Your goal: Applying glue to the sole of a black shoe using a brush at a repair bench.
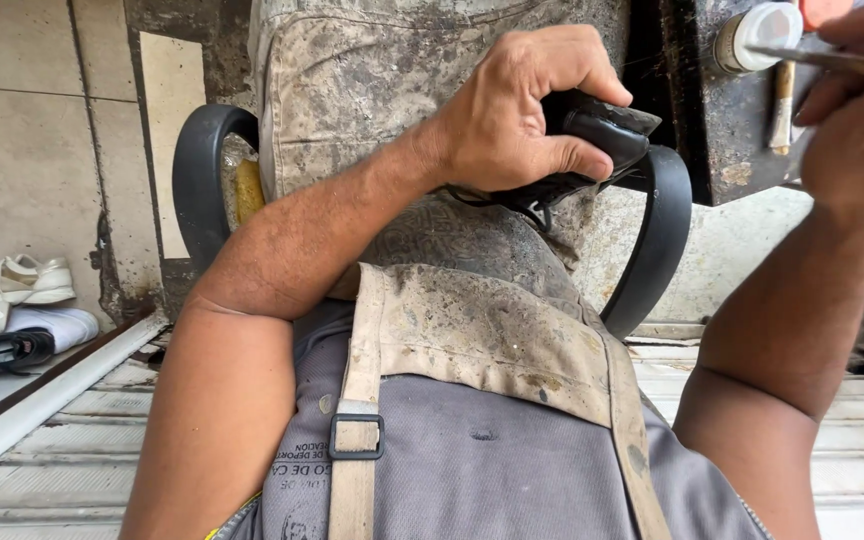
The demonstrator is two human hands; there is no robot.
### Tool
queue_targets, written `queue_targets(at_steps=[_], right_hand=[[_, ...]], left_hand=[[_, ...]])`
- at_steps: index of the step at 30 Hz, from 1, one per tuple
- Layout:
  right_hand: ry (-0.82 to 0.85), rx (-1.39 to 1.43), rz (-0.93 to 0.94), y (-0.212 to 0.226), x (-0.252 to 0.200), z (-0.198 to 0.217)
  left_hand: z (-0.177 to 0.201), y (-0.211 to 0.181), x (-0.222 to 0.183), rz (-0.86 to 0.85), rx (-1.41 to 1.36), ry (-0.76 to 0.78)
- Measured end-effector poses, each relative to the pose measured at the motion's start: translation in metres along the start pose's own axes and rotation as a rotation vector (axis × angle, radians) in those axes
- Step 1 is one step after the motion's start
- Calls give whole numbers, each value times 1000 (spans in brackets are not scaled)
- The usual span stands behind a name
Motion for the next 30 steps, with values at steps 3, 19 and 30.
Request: queue_targets(at_steps=[3, 19, 30], right_hand=[[7, 96, -30, -14, -22, 16], [410, -54, 588, 122, 26, -58], [273, -307, 916, 147, 26, -54]], left_hand=[[-5, -1, 10, 0, -30, 99], [-31, 15, 21, 242, -373, 325], [-40, 34, 24, 305, -341, 358]])
Point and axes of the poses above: each hand's wrist, its own x-axis towards the middle knuckle, its own z-axis out of the back of the hand, y = z × x, the point moved 8 cm from there along x, towards the middle knuckle, and after that the axes turned 7 degrees about z, right-handed, at the moved point
